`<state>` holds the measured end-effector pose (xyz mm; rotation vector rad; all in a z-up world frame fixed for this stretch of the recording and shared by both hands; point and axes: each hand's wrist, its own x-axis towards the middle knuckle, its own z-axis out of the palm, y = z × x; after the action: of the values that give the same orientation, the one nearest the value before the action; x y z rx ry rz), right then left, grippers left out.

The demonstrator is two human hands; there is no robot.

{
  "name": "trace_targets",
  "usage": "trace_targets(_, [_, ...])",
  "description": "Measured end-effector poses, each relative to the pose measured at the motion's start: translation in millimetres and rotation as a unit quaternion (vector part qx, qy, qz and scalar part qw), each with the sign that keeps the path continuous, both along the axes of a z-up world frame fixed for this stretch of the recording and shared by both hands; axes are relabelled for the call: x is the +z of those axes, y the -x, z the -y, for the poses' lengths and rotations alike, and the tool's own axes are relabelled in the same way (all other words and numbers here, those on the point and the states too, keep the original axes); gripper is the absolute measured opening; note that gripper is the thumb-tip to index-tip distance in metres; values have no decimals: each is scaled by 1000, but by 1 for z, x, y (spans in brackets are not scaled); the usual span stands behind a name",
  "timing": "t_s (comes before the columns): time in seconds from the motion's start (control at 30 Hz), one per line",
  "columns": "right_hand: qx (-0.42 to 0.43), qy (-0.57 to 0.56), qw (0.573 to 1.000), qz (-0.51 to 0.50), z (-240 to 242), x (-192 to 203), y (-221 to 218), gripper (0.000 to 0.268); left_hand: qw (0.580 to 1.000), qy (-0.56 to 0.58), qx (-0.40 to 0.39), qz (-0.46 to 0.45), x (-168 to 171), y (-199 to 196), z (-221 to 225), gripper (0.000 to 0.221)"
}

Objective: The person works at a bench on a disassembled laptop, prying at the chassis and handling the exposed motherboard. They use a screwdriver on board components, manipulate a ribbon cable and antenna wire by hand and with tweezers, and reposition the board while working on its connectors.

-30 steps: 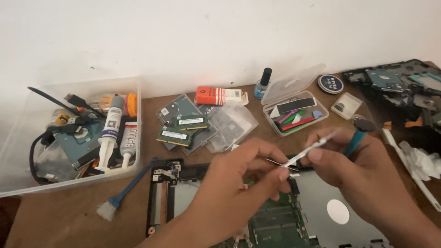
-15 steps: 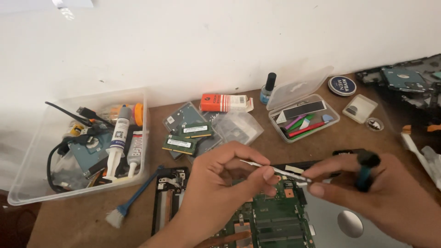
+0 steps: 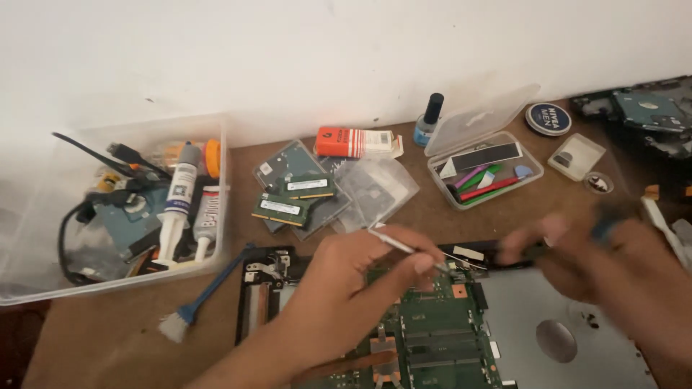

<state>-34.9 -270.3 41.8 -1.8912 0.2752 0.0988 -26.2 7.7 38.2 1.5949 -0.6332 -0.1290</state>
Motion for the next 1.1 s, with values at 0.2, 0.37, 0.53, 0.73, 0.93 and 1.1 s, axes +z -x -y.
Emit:
trace_targets(0.2, [7,114,993,39,0,-2,-14,77,992,-115,-20,42,-12,-14,-8,17])
trace_targets(0.37, [131,101,986,23,19,-13,-43,51,995,-80,0,57,-20,-18,-9,8])
trace_targets(0.53, [247,88,965,26,15,-14,-65,33,995,-76,9,59,-24,-21,-6,6])
trace_targets(0.73, [206,73,976,8,16,-27,-61,39,993,-79,16,92,-34,-23,-3,6])
trace_targets(0.93, [97,97,986,-91,7,-26,-60,43,989,-77,18,128,-41,-22,-1,9])
trace_targets(1.1, [175,95,980,-6,19,-42,-60,42,985,-94,8,147,-44,-22,-1,10])
